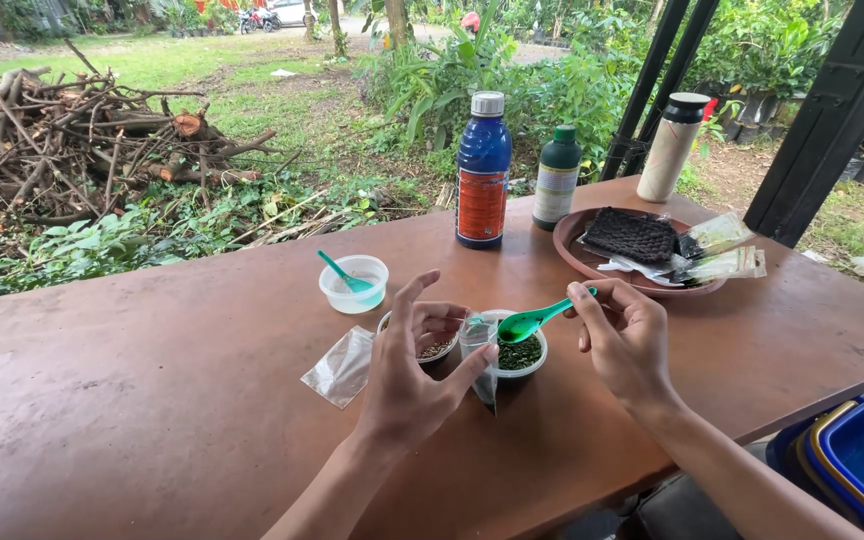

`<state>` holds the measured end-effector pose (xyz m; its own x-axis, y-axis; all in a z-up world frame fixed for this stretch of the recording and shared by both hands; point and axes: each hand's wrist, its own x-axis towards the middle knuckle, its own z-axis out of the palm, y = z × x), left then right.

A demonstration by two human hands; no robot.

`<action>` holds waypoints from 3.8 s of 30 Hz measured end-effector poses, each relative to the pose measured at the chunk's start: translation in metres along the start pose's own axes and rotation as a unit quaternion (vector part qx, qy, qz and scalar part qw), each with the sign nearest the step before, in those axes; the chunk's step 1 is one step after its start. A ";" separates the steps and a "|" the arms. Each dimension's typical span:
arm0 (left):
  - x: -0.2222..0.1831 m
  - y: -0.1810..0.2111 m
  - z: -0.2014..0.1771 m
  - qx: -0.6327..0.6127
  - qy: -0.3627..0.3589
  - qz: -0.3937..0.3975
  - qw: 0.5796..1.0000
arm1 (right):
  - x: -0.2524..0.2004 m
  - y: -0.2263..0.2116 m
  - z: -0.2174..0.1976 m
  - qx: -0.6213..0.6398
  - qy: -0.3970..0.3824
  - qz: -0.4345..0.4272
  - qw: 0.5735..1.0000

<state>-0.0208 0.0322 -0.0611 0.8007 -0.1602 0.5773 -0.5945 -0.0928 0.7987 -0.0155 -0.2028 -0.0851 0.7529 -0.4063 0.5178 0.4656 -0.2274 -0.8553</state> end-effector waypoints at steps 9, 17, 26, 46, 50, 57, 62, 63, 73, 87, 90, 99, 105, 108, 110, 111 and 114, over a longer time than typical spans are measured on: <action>0.005 0.009 -0.001 0.010 -0.001 0.026 1.000 | -0.010 -0.012 0.001 -0.084 -0.037 -0.188 0.978; 0.011 0.011 0.001 0.019 -0.004 0.039 0.999 | 0.005 -0.011 -0.002 -0.023 0.000 -0.087 0.996; 0.014 0.012 0.002 0.017 -0.015 0.011 1.000 | 0.025 -0.013 -0.007 0.044 -0.005 0.120 0.992; 0.017 0.014 -0.001 0.057 -0.004 0.019 0.998 | 0.029 -0.013 0.014 -0.007 0.006 0.019 1.000; 0.017 0.014 0.001 0.062 -0.002 0.028 0.998 | 0.020 -0.014 0.009 0.005 0.010 -0.051 0.999; 0.016 0.015 -0.001 0.069 -0.006 0.028 0.997 | 0.019 -0.018 0.006 -0.027 0.014 -0.049 0.998; 0.015 0.019 -0.001 0.059 -0.007 0.030 0.998 | 0.015 -0.021 0.003 -0.050 0.017 -0.101 0.994; 0.015 0.019 -0.001 0.057 -0.009 0.031 0.998 | 0.015 -0.020 0.003 -0.051 0.019 -0.101 0.993; 0.017 0.018 0.000 0.053 0.008 0.041 0.998 | 0.023 -0.014 0.005 -0.022 0.014 -0.038 0.999; 0.017 0.012 0.001 0.045 -0.004 0.059 0.997 | 0.028 -0.014 0.006 -0.009 0.000 0.037 0.999; 0.016 0.013 0.001 0.046 -0.006 0.054 0.997 | 0.026 -0.014 0.006 -0.019 -0.007 0.034 0.999; 0.016 0.012 0.001 0.046 0.003 0.054 0.997 | 0.025 -0.018 0.007 -0.025 -0.005 0.052 0.998; 0.015 0.007 0.004 0.064 0.031 0.068 0.995 | 0.026 -0.014 0.006 -0.029 -0.007 0.041 0.999; 0.015 0.008 0.005 0.077 0.042 0.051 0.995 | 0.025 -0.016 0.007 -0.036 -0.011 0.037 0.999; 0.015 0.008 0.005 0.080 0.053 0.049 0.994 | 0.025 -0.016 0.007 -0.035 -0.012 0.033 0.999; 0.014 0.008 0.005 0.081 0.054 0.049 0.994 | 0.024 -0.017 0.007 -0.034 -0.013 0.033 0.999; 0.013 0.009 0.005 0.089 0.059 0.036 0.994 | 0.023 -0.018 0.008 -0.038 -0.010 0.042 0.998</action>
<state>-0.0159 0.0240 -0.0468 0.7523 -0.0576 0.6563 -0.6462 -0.2589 0.7179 -0.0025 -0.2016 -0.0577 0.7975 -0.4086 0.4439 0.3642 -0.2606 -0.8941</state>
